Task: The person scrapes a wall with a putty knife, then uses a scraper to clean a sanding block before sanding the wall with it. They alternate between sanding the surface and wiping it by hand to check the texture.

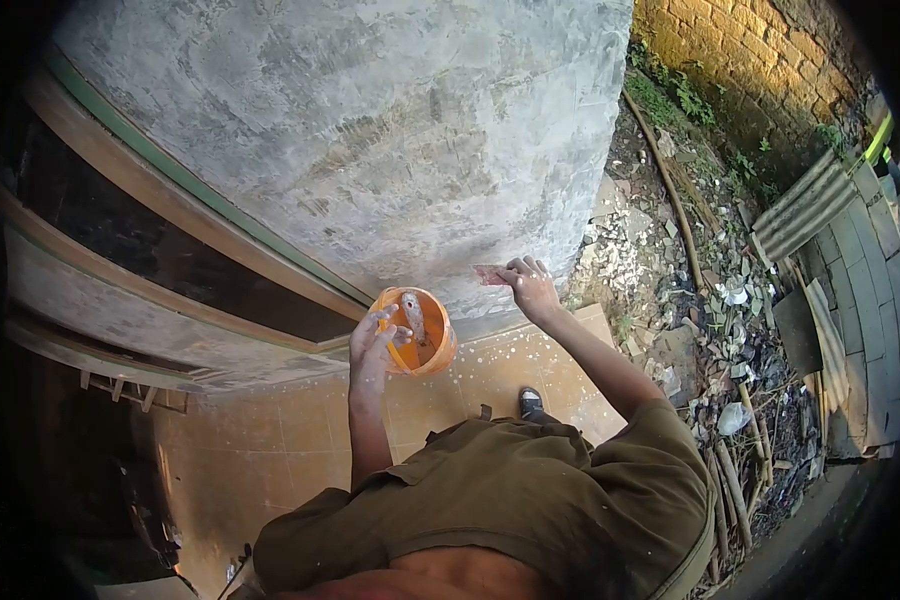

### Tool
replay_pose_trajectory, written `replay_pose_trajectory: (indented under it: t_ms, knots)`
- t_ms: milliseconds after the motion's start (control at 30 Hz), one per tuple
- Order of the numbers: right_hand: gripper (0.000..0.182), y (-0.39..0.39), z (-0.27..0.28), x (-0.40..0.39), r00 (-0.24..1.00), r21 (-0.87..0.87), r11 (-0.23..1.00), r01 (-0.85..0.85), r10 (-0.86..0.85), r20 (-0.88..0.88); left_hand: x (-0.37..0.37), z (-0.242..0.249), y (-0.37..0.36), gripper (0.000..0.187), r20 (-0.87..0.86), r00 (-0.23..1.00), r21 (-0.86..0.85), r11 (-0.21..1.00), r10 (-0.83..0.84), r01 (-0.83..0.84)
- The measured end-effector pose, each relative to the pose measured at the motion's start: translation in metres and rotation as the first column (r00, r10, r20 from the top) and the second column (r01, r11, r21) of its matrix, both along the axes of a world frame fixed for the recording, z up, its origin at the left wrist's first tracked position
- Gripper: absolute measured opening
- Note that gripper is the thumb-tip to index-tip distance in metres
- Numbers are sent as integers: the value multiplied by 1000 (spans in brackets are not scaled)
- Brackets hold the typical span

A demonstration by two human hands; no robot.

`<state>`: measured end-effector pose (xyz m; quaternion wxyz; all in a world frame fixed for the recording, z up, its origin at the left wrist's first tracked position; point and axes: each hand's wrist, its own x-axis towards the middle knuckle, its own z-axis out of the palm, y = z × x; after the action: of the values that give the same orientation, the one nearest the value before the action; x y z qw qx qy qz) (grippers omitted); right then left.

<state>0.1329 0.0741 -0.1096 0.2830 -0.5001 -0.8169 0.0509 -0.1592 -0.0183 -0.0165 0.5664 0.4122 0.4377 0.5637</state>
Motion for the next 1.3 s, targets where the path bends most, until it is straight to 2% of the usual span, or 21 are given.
replay_pose_trajectory:
  t_ms: [33, 67, 100, 167, 200, 233, 267, 333, 367, 433, 500, 567, 633, 700, 967, 1067, 1133, 1167, 1300]
  knots:
    - [28, -6, -3, -1, 1000, -10, 1000, -13, 13, 6, 2, -1, -3, 19, 5, 1000, -13, 1000, 14, -14]
    - [23, -11, -6, -4, 961, -64, 998, -1, -17, -276, 5, -3, -7, 16, 11, 1000, -29, 999, 29, -28]
    - [18, -18, -10, -5, 844, -123, 992, -1, -65, -532, 7, -7, -9, 16, 18, 999, -41, 998, 43, -42]
    - [19, -30, -30, -13, 618, -364, 931, -19, -275, -736, 10, -16, -11, 15, 27, 997, -74, 995, 72, -70]
    - [20, -42, -29, -8, 609, -524, 851, -31, -400, -685, 13, -17, -14, 14, 12, 996, -93, 991, 94, -92]
    - [22, -54, -1, -12, 602, -667, 743, -46, -513, -612, 15, -21, -16, 14, 13, 993, -106, 988, 117, -115]
    - [22, -60, -1, -17, 615, -679, 731, -64, -507, -604, 15, -25, -20, 12, -8, 992, -106, 987, 122, -123]
    - [25, -70, -6, -26, 409, -633, 742, -222, -518, -751, 16, -30, -27, 11, -29, 988, -128, 979, 154, -157]
    - [25, -73, -10, -31, 426, -652, 719, -240, -525, -737, 18, -28, -30, 9, -28, 985, -138, 975, 170, -172]
    - [29, -72, -17, -43, 260, -604, 703, -375, -546, -796, 18, -29, -38, 7, -31, 977, -170, 962, 213, -215]
    - [30, -68, -19, -50, 304, -644, 593, -482, -577, -758, 11, -32, -47, 7, -82, 973, -172, 958, 217, -228]
    - [29, -64, -12, -64, 276, -600, 547, -584, -561, -780, 6, -35, -59, 4, -66, 958, -186, 939, 280, -288]
    - [27, -67, -3, -80, 306, -628, 518, -581, -576, -758, -3, -35, -71, 3, -108, 935, -167, 921, 336, -351]
    - [26, -72, 3, -96, 277, -538, 466, -702, -518, -809, -12, -29, -81, 4, -94, 919, -165, 904, 382, -393]
    - [23, -136, 19, -184, 333, -561, 436, -704, -494, -803, -78, -15, -146, 8, -55, 858, -148, 846, 510, -512]
    - [22, -166, 20, -226, 330, -523, 463, -716, -435, -837, -109, -11, -173, 12, -31, 833, -139, 823, 553, -551]
    - [20, -186, 20, -256, 329, -553, 500, -666, -468, -820, -134, -14, -194, 13, -6, 822, -127, 815, 569, -565]
    - [19, -195, 24, -268, 356, -534, 481, -695, -415, -837, -147, -16, -203, 14, 9, 818, -131, 812, 575, -570]
    - [19, -232, 10, -328, 375, -524, 474, -708, -377, -847, -197, -14, -241, 16, 12, 801, -120, 797, 598, -593]
